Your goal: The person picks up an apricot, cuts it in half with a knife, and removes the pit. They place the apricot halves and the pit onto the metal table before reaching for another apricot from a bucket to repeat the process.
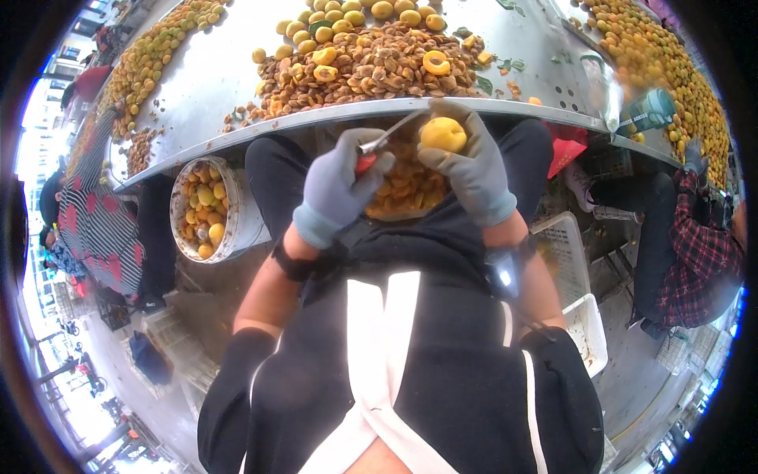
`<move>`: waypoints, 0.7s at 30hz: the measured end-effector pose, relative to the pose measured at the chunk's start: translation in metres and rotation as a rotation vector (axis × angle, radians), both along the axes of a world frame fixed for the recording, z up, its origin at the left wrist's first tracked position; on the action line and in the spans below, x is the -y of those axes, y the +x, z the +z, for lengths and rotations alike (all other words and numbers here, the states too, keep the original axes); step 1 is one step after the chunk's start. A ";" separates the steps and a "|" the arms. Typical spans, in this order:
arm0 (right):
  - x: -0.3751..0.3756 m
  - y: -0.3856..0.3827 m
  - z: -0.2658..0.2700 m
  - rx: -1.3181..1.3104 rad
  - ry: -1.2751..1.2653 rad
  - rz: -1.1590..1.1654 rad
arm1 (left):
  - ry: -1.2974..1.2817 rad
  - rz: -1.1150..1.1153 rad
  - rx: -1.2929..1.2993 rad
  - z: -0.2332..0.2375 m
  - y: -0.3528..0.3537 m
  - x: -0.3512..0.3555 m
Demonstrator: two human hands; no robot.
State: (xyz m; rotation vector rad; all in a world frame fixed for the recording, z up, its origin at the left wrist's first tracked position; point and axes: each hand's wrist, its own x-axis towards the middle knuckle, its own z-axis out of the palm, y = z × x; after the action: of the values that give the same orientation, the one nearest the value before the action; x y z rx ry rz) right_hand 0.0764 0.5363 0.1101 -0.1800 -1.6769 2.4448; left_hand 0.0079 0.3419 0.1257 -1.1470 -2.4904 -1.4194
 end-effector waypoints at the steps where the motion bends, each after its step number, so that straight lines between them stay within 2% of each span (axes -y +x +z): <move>1: 0.000 0.000 0.000 0.000 -0.001 -0.001 | -0.021 -0.032 0.038 0.000 0.004 -0.002; 4: 0.005 0.001 0.004 -0.021 -0.031 0.044 | -0.094 -0.074 0.048 -0.007 0.012 -0.001; 7: 0.013 0.003 0.009 -0.155 -0.107 0.070 | -0.164 -0.099 0.047 -0.018 0.016 0.003; 9: 0.014 0.005 0.008 -0.162 -0.187 0.180 | -0.197 -0.107 0.010 -0.022 0.018 0.006; 12: 0.013 0.004 0.000 -0.226 -0.148 0.257 | -0.208 -0.118 -0.033 -0.021 0.019 0.008; 16: 0.011 0.008 0.008 -0.192 -0.115 0.280 | -0.229 -0.115 -0.052 -0.016 0.021 0.009; 19: 0.014 0.010 0.015 -0.153 -0.152 0.303 | -0.152 -0.110 -0.141 -0.018 0.020 0.008; 21: 0.025 0.009 0.021 -0.075 -0.268 0.220 | -0.241 0.012 -0.106 -0.020 0.022 0.003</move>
State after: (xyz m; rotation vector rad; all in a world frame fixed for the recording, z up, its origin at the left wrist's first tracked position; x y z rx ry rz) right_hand 0.0855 0.5116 0.1308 0.0663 -1.4007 2.7946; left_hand 0.0298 0.3390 0.1058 -1.2067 -2.6411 -1.0457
